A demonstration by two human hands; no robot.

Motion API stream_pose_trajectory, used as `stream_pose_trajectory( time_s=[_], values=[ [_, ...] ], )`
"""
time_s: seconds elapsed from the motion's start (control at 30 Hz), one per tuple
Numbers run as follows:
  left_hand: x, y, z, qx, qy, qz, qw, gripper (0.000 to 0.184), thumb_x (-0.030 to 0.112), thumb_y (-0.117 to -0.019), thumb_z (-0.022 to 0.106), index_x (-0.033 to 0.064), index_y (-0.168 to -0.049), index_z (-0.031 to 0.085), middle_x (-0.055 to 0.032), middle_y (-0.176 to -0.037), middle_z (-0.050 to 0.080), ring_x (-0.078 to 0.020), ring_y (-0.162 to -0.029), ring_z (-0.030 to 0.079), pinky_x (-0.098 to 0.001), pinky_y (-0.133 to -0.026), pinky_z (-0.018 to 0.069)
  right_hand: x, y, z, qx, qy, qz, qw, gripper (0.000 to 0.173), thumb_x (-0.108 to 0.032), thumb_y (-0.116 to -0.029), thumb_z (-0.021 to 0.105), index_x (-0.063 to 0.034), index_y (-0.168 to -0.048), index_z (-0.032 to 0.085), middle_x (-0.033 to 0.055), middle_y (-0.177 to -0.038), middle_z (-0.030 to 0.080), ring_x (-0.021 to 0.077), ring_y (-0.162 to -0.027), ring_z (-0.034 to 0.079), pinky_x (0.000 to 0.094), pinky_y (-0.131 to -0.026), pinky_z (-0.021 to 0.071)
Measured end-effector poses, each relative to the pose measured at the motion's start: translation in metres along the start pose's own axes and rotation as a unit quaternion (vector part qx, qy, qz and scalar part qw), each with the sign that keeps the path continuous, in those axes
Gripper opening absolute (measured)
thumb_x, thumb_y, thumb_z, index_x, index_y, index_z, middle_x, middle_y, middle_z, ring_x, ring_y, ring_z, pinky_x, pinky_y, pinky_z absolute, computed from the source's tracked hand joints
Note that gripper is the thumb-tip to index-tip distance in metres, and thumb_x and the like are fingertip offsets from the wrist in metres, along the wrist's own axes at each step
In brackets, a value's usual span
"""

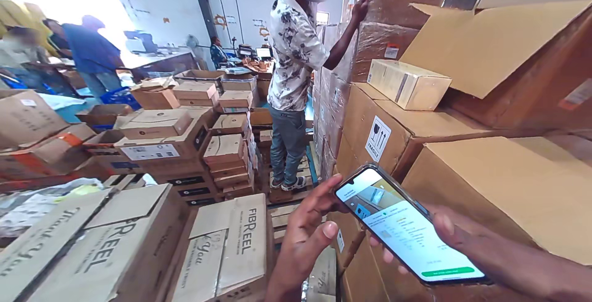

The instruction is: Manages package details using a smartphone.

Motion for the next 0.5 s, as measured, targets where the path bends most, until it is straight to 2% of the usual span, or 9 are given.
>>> stream_pose_trajectory(
  time_s=[0.5],
  values=[
    [-0.0009, 0.0011, -0.0014, 0.005, -0.001, 0.002, 1.000, 0.067, 0.045, -0.1025, 0.056, 0.0026, -0.152, 0.042, -0.0114, -0.134, 0.065, -0.0196, -0.117, 0.066, -0.0387, -0.104, 0.0536, 0.0000, -0.0005, 0.0004, -0.002, -0.009, 0.000, 1.000, 0.077, -0.070, -0.0972, 0.042, -0.0093, -0.144, 0.047, 0.0158, -0.123, 0.066, 0.0268, -0.105, 0.070, 0.0382, -0.087, 0.0620]
  ],
)
Point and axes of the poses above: each hand's wrist, its own y-axis away from the middle knuckle, its own z-axis out of the palm, x = y × z, the point moved 4 cm from there along -y, towards the middle knuckle
